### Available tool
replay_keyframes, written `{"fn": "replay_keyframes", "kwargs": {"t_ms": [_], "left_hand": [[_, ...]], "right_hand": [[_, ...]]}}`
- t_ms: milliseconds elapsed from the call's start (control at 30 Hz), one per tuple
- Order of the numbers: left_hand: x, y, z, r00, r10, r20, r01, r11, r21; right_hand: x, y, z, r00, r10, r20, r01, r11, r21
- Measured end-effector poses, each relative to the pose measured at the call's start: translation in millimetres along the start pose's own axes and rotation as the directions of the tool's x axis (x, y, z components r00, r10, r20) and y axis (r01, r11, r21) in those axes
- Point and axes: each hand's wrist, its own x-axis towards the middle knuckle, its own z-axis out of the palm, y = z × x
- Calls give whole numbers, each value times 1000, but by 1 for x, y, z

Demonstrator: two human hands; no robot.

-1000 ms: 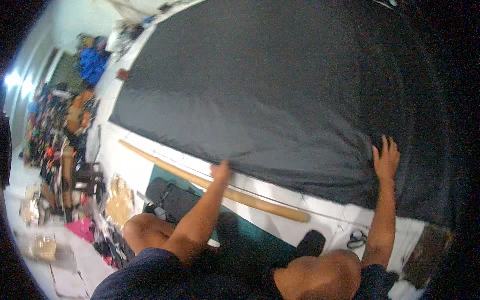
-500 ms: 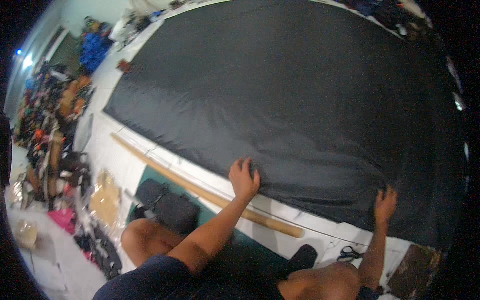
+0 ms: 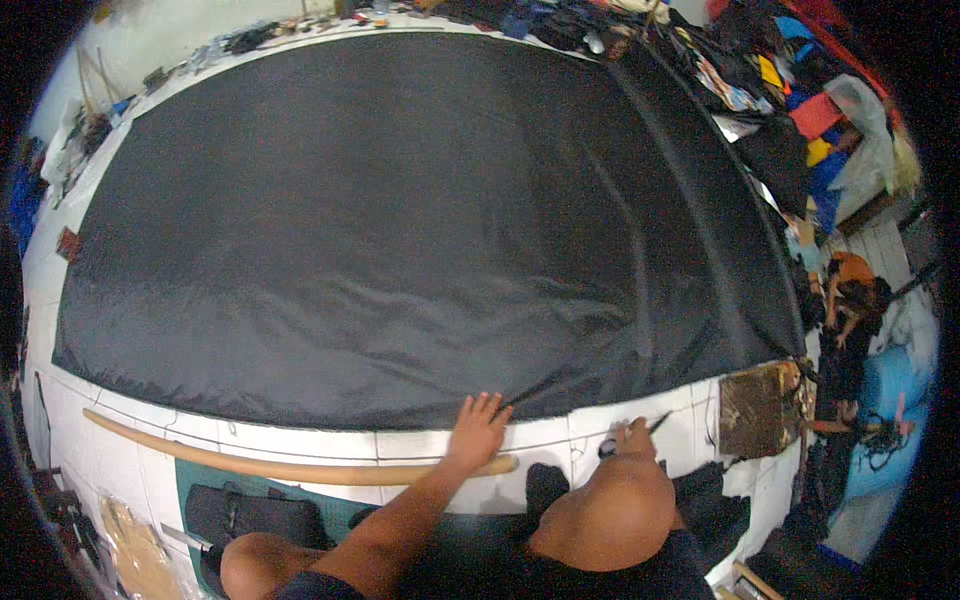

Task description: The person lays out a large black fabric sheet on the floor, uses a wooden stick to measure and align it, then cuts the fabric with scissors. The person repeats the process by laying out the fabric again and using the stick for alignment.

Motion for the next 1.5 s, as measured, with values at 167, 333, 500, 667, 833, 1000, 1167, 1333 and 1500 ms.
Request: {"fn": "replay_keyframes", "kwargs": {"t_ms": [167,333,500,667,833,1000,1167,1333,1500], "left_hand": [[14,-8,13,989,30,144,-38,998,53],[20,16,5,990,102,93,-105,994,26],[44,39,17,984,124,127,-123,992,-15],[68,67,27,983,55,177,-43,997,-69],[76,72,37,987,56,150,-61,998,26],[74,74,35,990,58,130,-52,998,-47],[75,69,3,981,-150,119,157,986,-50],[49,50,11,964,-96,248,71,992,105],[44,38,15,969,-6,249,-22,994,109]], "right_hand": [[-45,22,25,998,11,-68,2,981,194],[-77,2,-10,979,167,115,-191,951,245],[-77,-1,-12,940,240,241,-307,904,298],[-61,-1,-20,940,236,248,-299,919,259],[-44,21,1,885,223,408,-394,826,403],[-56,45,4,794,67,604,-559,471,682],[-91,70,21,829,-86,553,-503,321,803],[-115,38,-9,818,124,561,-446,753,484],[-134,18,-61,724,-138,676,-370,749,549]]}}
